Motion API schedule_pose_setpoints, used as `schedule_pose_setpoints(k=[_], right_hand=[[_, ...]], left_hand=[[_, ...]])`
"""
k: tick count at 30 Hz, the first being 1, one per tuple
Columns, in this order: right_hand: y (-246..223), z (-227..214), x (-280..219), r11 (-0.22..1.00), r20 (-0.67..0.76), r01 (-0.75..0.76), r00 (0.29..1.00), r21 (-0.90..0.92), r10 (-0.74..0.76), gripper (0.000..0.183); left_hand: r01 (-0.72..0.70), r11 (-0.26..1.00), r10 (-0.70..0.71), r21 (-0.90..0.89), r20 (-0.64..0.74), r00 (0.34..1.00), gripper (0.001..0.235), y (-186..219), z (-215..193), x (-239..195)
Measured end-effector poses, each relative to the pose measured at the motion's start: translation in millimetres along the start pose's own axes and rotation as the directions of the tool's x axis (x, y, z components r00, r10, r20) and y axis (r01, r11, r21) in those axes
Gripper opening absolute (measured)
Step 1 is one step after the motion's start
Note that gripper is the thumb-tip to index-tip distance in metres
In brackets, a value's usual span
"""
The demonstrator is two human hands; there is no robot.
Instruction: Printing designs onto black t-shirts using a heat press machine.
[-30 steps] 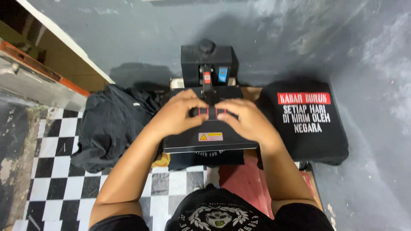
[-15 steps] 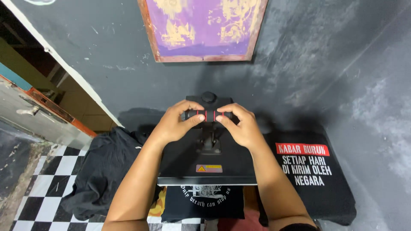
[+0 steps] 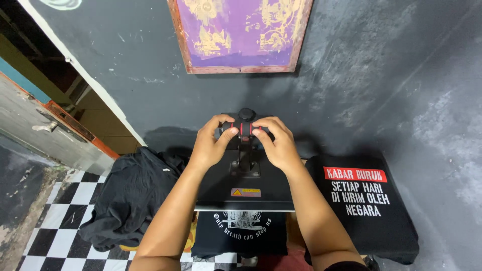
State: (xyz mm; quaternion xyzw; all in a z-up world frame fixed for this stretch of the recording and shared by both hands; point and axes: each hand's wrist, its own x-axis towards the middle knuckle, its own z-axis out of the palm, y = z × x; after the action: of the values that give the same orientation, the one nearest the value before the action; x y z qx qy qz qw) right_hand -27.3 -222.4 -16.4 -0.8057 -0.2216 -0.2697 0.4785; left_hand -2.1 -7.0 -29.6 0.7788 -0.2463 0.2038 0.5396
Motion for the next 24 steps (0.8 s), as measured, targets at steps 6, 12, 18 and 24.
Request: schedule_pose_setpoints(k=[6,12,18,24], right_hand=[[-35,-1,-29,0.923,-0.093,0.131,0.98,-0.36,-0.176,0.043],[-42,13,-113,0.976,-0.023,-0.03,0.999,-0.215,0.026,0.061],[-55,36,-183,0.964,-0.036,-0.128,0.992,-0.231,0.123,0.053],[-62,62,-258,0.945,0.036,-0.275,0.958,-0.179,0.286,0.049]], left_hand=[[-0.096,0.956,0.126,0.277,-0.094,0.988,0.043,38,-4,-30],[-0.009,0.978,0.013,0.211,-0.016,1.0,0.078,30,-12,-111],[0.035,0.993,-0.036,0.108,0.005,0.999,0.051,13,-11,-205],[0.156,0.986,-0.164,0.059,0.17,0.972,0.035,-11,-3,-290]])
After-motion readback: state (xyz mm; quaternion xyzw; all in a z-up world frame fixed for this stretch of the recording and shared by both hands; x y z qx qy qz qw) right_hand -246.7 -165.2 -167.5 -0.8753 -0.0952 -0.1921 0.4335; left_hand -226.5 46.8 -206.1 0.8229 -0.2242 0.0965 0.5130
